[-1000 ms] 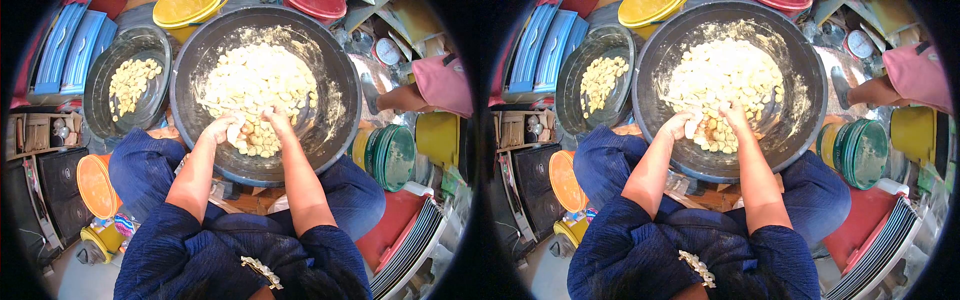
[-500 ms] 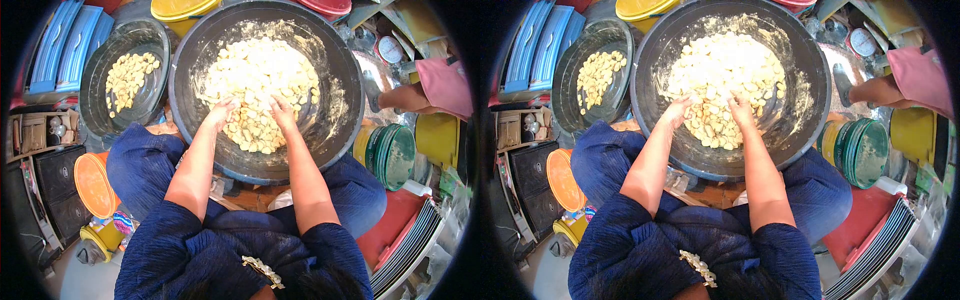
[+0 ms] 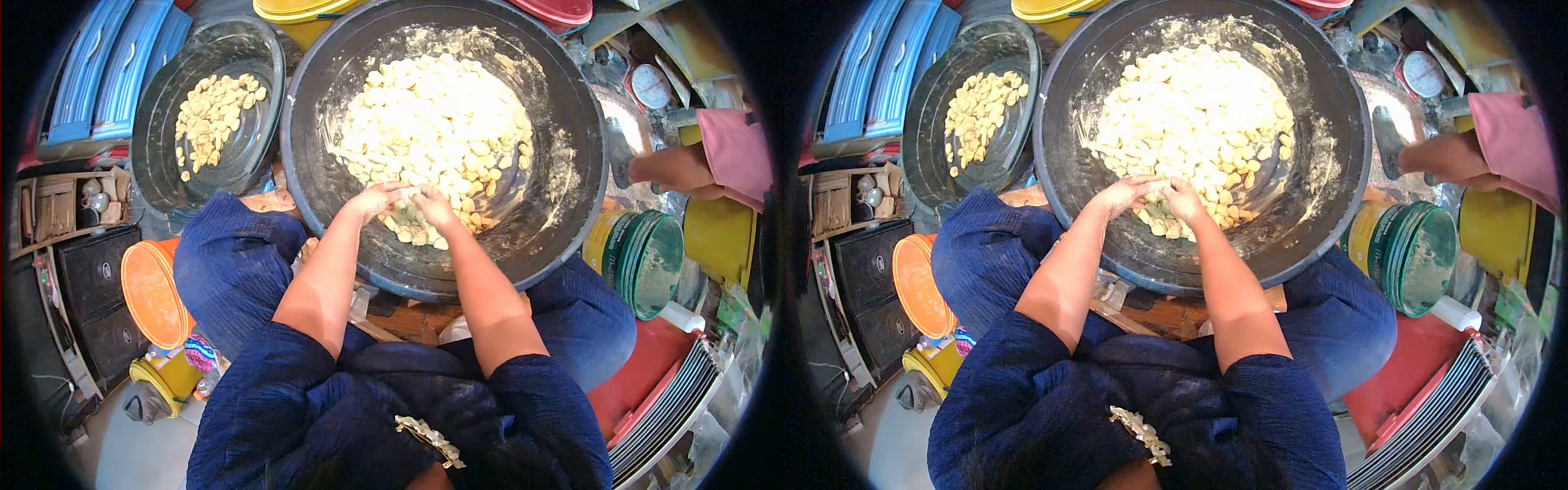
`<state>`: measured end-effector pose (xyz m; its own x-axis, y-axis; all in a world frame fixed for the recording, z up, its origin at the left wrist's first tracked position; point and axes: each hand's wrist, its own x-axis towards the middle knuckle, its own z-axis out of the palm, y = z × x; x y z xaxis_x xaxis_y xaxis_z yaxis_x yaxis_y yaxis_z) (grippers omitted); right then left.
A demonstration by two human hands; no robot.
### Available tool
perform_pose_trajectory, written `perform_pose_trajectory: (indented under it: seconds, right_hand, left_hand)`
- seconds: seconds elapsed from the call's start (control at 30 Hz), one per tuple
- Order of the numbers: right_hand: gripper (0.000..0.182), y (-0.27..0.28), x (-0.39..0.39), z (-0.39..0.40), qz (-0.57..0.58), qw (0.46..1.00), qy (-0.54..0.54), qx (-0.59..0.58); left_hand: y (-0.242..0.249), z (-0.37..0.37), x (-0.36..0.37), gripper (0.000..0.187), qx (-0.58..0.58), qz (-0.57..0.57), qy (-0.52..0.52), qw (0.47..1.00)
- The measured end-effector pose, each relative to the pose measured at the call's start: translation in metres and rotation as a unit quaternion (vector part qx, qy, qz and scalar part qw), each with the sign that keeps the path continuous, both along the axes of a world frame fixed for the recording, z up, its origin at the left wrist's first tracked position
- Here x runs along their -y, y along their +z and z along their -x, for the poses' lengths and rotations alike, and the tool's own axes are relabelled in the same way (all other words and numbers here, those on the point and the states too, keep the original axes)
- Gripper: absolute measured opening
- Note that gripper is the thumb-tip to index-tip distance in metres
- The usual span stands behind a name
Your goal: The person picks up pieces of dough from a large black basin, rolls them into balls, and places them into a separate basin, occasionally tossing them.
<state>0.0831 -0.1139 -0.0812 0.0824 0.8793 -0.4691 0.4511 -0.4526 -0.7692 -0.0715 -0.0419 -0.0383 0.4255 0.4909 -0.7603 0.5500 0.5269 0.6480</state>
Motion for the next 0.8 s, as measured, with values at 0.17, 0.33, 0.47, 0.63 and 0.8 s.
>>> perform_pose_trajectory:
  seconds: [0.17,0.33,0.47,0.63,0.8]
  right_hand:
    - [0.018,0.038,-0.021,-0.022,0.0,0.927,-0.141,-0.346]
    - [0.018,0.043,-0.019,-0.034,-0.057,0.886,-0.308,-0.341]
    - [0.025,0.049,-0.019,-0.041,-0.067,0.829,-0.348,-0.433]
    - [0.031,0.081,-0.028,-0.023,-0.029,0.947,-0.104,-0.303]
    - [0.026,0.052,-0.031,-0.031,-0.02,0.947,-0.14,-0.289]
  left_hand:
    - [0.013,-0.017,-0.008,0.026,0.14,0.075,0.096,0.983]
    - [0.031,-0.025,-0.019,0.016,0.108,-0.034,0.079,0.99]
    - [0.012,-0.024,-0.019,0.014,0.168,0.055,0.158,0.971]
    - [0.028,-0.029,-0.024,0.009,0.206,0.102,0.18,0.957]
    - [0.03,-0.029,-0.028,0.003,0.175,0.029,0.15,0.973]
